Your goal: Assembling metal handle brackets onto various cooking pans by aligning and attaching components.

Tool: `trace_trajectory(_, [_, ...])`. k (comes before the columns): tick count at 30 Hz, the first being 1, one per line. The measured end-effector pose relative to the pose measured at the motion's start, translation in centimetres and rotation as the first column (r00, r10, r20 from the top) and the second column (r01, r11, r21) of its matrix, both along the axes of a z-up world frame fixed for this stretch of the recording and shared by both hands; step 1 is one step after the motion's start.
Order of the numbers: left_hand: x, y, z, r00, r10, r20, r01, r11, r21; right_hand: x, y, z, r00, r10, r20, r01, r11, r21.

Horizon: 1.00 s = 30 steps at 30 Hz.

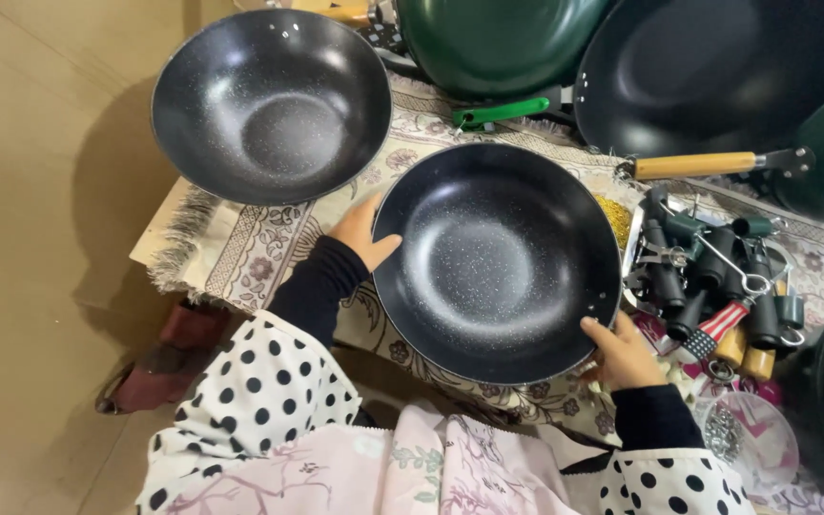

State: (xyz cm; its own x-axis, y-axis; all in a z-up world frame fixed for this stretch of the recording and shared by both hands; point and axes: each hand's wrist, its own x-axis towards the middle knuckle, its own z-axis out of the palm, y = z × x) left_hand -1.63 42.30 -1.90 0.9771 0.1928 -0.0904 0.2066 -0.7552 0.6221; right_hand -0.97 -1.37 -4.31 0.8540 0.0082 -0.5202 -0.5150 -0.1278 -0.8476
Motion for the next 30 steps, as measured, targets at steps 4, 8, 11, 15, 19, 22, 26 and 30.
trace_trajectory(4, [3.5, 0.6, -5.0, 0.998, 0.053, 0.024, -0.054, 0.998, 0.035, 0.0, -1.3, -4.3, 0.985, 0.039, -0.168, -0.027, 0.997, 0.073])
trace_trajectory(8, [4.6, -0.9, -2.5, 0.999, 0.035, -0.036, -0.036, 0.999, -0.019, 0.4, -0.1, -3.5, 0.981, -0.02, -0.195, 0.05, 0.987, 0.151])
trace_trajectory(11, [4.6, -2.1, 0.3, 0.991, 0.043, -0.128, -0.053, 0.996, -0.071, -0.6, 0.7, -0.5, 0.985, -0.073, -0.158, 0.094, 0.987, 0.129])
trace_trajectory(15, [5.9, -2.5, 0.6, 0.994, 0.091, 0.062, -0.076, 0.975, -0.21, -0.8, 1.1, 3.0, 0.994, -0.093, 0.065, 0.089, 0.994, 0.056])
trace_trajectory(19, [6.1, -3.5, 2.5, 0.961, 0.162, 0.223, -0.064, 0.918, -0.392, -1.1, 0.9, 6.1, 0.895, 0.151, 0.42, 0.025, 0.922, -0.385])
trace_trajectory(22, [6.4, -3.8, 1.8, 0.909, 0.223, 0.352, 0.04, 0.795, -0.606, -1.6, 1.1, 7.0, 0.763, 0.174, 0.623, 0.103, 0.918, -0.382])
trace_trajectory(26, [6.5, -4.0, 2.3, 0.856, 0.239, 0.459, 0.195, 0.672, -0.714, -1.0, -1.3, 4.0, 0.414, 0.386, 0.824, 0.302, 0.796, -0.525])
trace_trajectory(30, [4.6, -4.3, 6.1, 0.91, 0.215, 0.354, 0.216, 0.483, -0.848, 1.9, -4.1, -3.5, 0.54, -0.176, 0.823, -0.213, 0.918, 0.336])
